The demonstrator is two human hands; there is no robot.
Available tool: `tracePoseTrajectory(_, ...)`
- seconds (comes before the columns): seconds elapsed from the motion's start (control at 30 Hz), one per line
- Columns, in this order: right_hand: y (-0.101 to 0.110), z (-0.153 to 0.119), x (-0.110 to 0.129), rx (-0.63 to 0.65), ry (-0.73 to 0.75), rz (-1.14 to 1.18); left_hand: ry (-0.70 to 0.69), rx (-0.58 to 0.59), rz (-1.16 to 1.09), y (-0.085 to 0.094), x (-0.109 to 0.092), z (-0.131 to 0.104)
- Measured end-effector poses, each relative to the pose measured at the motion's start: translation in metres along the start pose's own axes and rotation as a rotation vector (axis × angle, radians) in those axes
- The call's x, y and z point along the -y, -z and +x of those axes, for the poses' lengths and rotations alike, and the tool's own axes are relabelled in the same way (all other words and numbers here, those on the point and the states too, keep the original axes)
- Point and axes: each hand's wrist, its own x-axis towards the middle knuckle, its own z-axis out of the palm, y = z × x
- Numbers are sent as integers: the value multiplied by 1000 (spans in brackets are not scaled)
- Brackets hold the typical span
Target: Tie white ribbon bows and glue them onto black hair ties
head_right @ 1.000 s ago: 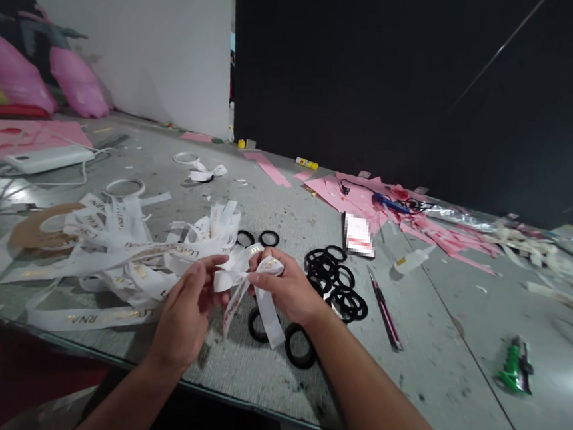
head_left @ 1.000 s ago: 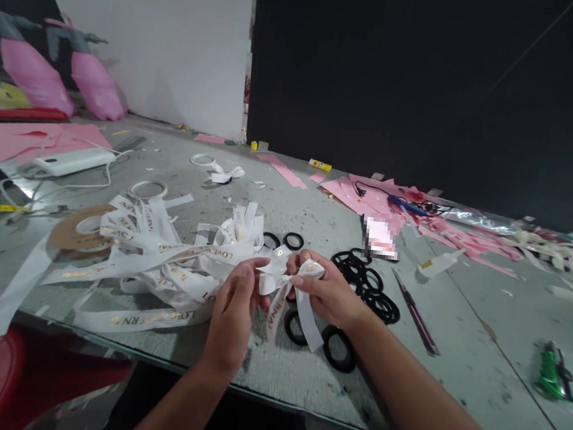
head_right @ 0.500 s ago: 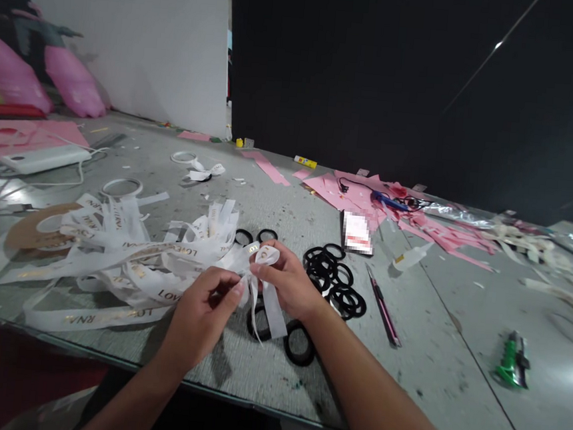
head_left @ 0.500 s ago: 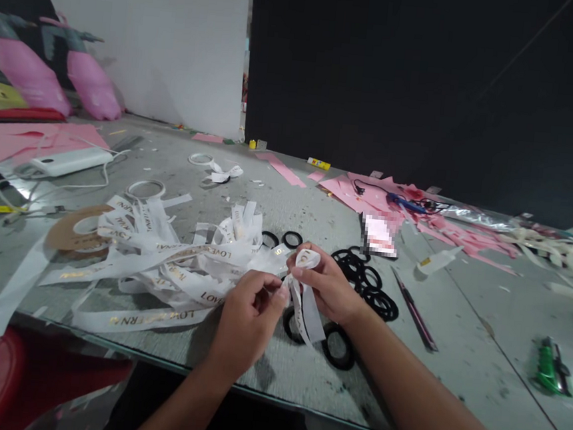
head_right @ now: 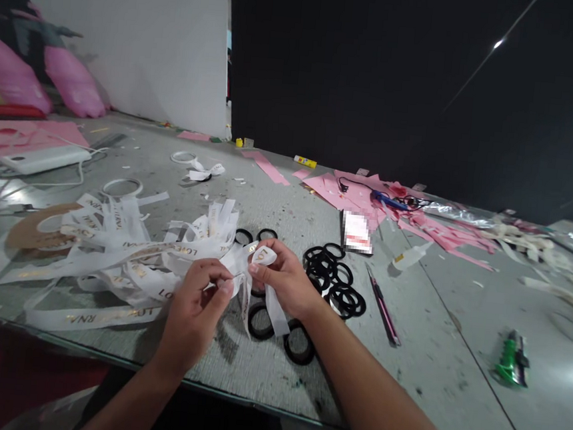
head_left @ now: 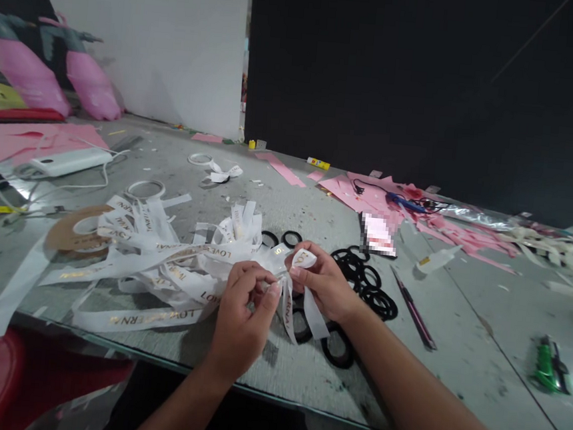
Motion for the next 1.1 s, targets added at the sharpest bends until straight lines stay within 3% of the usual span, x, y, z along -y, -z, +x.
tracePoseTrajectory(0.27,-1,-1,4,4,27,-14,32,52,141,-3,6,2)
tracePoseTrajectory(0.57,6,0,-5,95,23,29,291,184,-403,-1,5,4)
tracePoseTrajectory(0.73,5,1,-5,73,35,76,282,217,-483,2,6,3)
tracePoseTrajectory(0.93,6,1,-3,31,-37,68,285,99,-541,4,6,2)
tracePoseTrajectory(1.1,8,-5,-6,213,-104,144,450,-5,-707,2,-5,7)
